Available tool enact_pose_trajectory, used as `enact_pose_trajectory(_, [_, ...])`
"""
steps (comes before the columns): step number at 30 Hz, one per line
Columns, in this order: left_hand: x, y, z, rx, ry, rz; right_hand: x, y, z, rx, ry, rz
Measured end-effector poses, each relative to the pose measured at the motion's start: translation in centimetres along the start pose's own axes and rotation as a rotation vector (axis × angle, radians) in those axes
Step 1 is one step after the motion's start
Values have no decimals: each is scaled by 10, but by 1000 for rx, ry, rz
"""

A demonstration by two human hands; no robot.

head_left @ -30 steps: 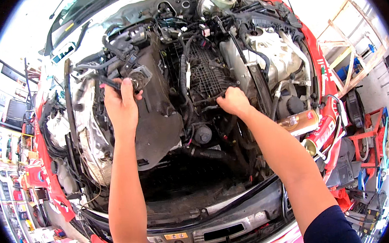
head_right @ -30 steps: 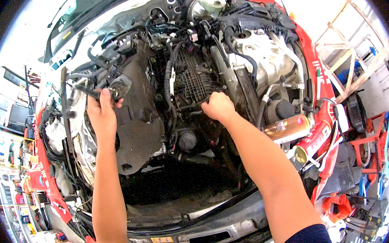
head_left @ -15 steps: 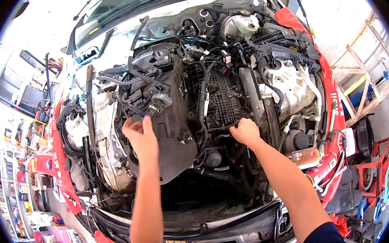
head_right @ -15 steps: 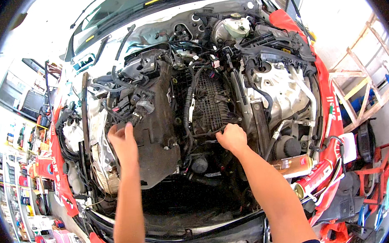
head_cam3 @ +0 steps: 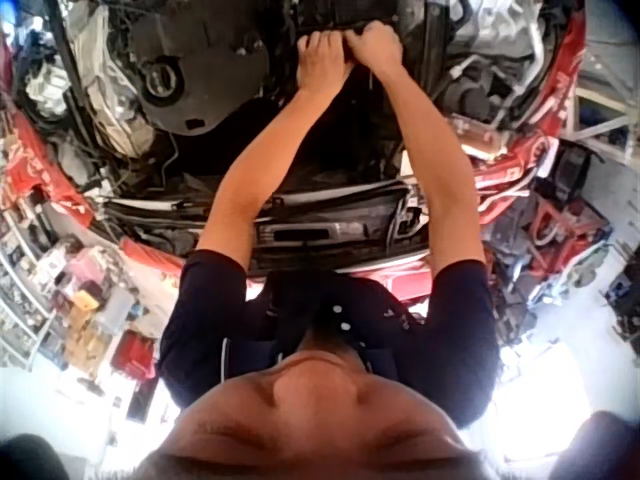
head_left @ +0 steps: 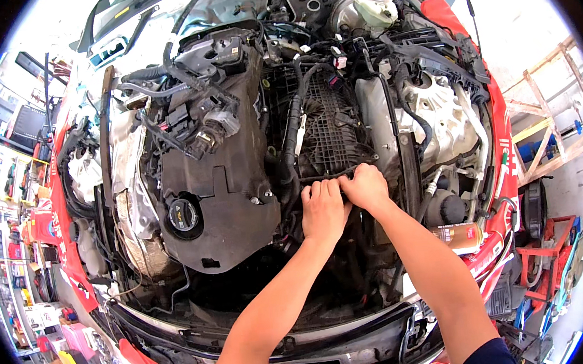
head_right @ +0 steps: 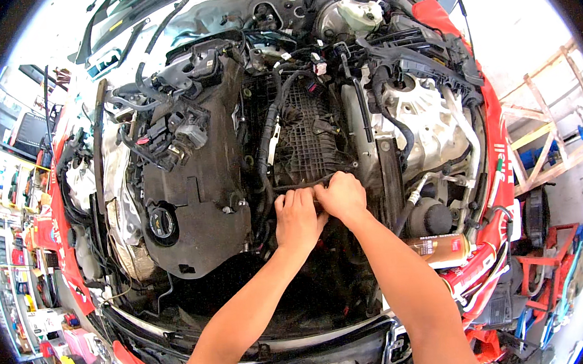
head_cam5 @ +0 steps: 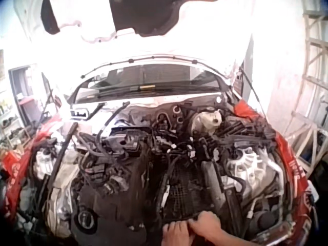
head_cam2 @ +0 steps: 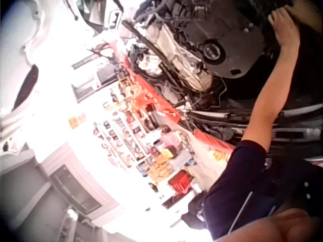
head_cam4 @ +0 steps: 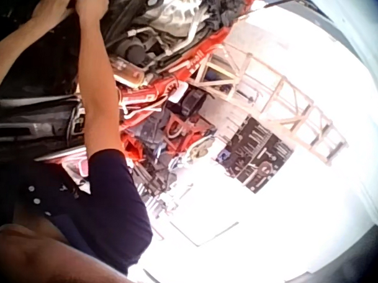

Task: The person disconnects wiring harness connectors and hoses from a car engine, removes an engine cover, and reconnects hoses and connectors to the engine components by hand.

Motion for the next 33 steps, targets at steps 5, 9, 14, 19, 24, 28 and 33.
enact_pose_trajectory(5, [-4,1,13,143,88,-59,4,1,5,37,13,-8])
enact_pose_trajectory(9, [-6,7,12,224,132,-11,4,-6,-4,24,-29,46])
enact_pose_trajectory(14, [-6,5,12,169,107,-59,1,-1,5,106,17,111])
enact_pose_trajectory(19, [-9,-5,9,29,106,-9,-8,-9,-5,37,29,72])
enact_pose_trajectory(24, [-11,-2,12,89,150,10,-13,-14,-5,-14,135,66])
enact_pose_trajectory(28, [-6,-2,11,115,83,-9,-5,-17,-11,-55,78,77])
enact_pose_trajectory(33, [0,11,7,147,-14,-58,14,-28,-14,-95,83,-11])
Point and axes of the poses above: each hand's wrist, its own x-axis away from the middle knuckle, its own y-axis out of the back of the hand, z = x × y, the point moved 9 cm from there along -x, towards the middle knuckle, and after that the axes turned 9 degrees about y, right-handed, at the moved point
